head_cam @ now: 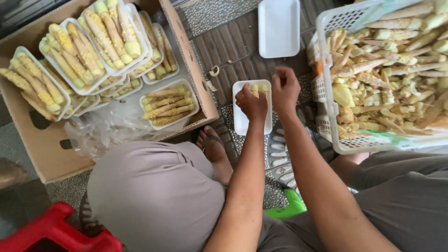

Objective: The person picks baby corn cobs from a white basket and places them into small white styrofoam trays. The filled trays are then stacked inside a cardboard box. The person repeats this process throughout the clip.

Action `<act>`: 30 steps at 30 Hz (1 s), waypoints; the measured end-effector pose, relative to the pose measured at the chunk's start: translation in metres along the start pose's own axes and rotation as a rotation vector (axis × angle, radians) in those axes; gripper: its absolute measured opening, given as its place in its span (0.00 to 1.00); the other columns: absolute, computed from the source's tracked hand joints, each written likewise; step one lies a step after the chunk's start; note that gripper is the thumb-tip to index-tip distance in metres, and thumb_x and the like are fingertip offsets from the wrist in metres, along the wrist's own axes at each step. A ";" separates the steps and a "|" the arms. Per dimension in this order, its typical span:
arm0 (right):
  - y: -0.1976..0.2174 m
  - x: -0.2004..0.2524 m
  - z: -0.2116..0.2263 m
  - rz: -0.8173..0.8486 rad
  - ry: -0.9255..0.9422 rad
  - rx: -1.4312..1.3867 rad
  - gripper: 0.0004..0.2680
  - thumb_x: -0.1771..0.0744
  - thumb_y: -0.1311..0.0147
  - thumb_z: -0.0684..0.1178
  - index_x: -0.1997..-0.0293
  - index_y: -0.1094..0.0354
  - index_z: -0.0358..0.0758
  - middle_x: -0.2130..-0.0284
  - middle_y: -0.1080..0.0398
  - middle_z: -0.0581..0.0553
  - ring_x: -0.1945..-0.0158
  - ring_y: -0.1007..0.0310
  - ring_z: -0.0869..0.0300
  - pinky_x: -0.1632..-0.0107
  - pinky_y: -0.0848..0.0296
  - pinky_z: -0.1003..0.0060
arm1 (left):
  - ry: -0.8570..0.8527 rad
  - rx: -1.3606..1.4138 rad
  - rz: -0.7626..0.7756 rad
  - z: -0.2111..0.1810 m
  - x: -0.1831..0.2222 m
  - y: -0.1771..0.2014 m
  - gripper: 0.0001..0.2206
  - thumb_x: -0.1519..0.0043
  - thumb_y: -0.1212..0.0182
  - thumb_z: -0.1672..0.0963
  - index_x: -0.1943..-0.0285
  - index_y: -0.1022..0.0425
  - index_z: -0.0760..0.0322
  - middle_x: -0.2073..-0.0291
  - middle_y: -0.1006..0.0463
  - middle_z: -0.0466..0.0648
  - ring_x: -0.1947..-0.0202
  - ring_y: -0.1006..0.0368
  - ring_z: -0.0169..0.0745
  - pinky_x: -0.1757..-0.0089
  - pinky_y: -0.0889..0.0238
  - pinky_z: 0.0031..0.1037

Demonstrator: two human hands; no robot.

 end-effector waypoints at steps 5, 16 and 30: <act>0.059 -0.062 0.067 -0.089 0.060 -0.212 0.04 0.31 0.51 0.37 0.58 0.29 0.37 0.80 0.30 0.44 0.79 0.32 0.62 0.75 0.31 0.68 | -0.076 0.209 0.035 -0.072 0.023 0.007 0.27 0.46 0.38 0.56 0.34 0.31 0.59 0.41 0.34 0.63 0.40 0.35 0.68 0.43 0.39 0.52; 0.181 -0.198 -0.064 -0.224 0.055 0.335 0.06 0.35 0.51 0.37 0.63 0.27 0.40 0.75 0.28 0.52 0.73 0.34 0.66 0.71 0.32 0.68 | -0.802 0.497 0.175 -0.236 0.128 -0.005 0.17 0.37 0.48 0.61 0.38 0.29 0.63 0.45 0.30 0.57 0.40 0.32 0.57 0.41 0.34 0.46; 0.259 -0.217 -0.193 -0.488 -0.965 -0.254 0.34 0.35 0.36 0.60 0.25 0.61 0.49 0.35 0.31 0.37 0.35 0.29 0.44 0.42 0.16 0.53 | -0.851 0.072 0.568 -0.306 0.098 -0.182 0.16 0.36 0.49 0.61 0.39 0.29 0.60 0.45 0.24 0.58 0.48 0.25 0.53 0.58 0.19 0.30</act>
Point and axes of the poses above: each hand's wrist, its own x-axis away from the middle knuckle, its own y-axis out of the back of the hand, z = x × y, the point moved 8 cm from there along -x, towards the middle knuckle
